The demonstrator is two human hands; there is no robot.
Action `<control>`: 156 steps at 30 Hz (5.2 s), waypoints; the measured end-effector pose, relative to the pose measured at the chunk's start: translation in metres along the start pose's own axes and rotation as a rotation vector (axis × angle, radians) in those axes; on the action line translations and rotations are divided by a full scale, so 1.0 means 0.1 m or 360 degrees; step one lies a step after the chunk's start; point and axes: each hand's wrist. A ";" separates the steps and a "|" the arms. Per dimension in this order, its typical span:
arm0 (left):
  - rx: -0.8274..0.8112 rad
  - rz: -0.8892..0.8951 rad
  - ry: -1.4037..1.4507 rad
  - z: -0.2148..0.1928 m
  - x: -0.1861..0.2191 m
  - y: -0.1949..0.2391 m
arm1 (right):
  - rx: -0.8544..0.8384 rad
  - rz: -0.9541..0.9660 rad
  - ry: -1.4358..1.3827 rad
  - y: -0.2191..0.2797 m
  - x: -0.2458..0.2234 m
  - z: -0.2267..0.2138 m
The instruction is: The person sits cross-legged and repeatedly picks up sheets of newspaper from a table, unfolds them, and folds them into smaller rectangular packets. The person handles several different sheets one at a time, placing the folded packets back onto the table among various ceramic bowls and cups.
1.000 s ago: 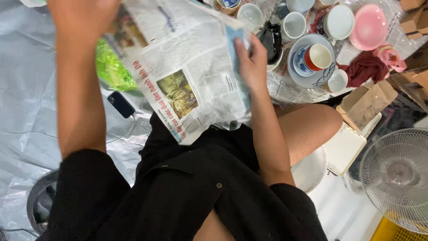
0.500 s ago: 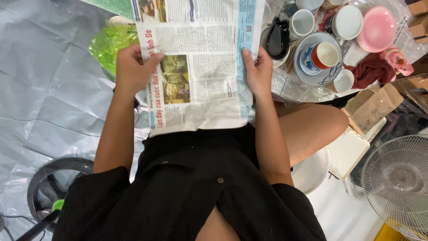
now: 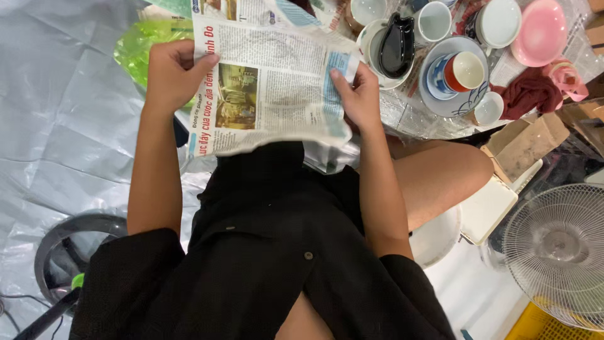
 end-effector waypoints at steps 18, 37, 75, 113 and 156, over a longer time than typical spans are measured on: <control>0.0060 0.0103 -0.0305 -0.38 -0.38 0.14 | 0.0055 -0.0334 0.0131 -0.10 0.52 -0.21; 0.0471 0.0767 -0.0250 0.07 -0.15 0.09 | 0.0402 -0.1084 0.0670 0.01 -0.07 0.06; -0.0583 0.0525 -0.1437 1.20 -0.12 0.92 | -0.0026 -0.0295 -0.0519 0.28 -0.15 0.35; -0.1105 -0.0466 -0.0792 -0.49 0.87 1.35 | -0.0337 0.0190 0.0018 0.84 0.06 0.28; 0.0067 0.0531 -0.0832 0.13 0.32 0.08 | -0.0280 0.0396 -0.0326 0.91 0.17 0.01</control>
Point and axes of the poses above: each hand's wrist, its own y-axis away from the middle knuckle, its own z-axis out of the palm, x = y × z, and after that the axes turned 2 degrees about y, right-handed
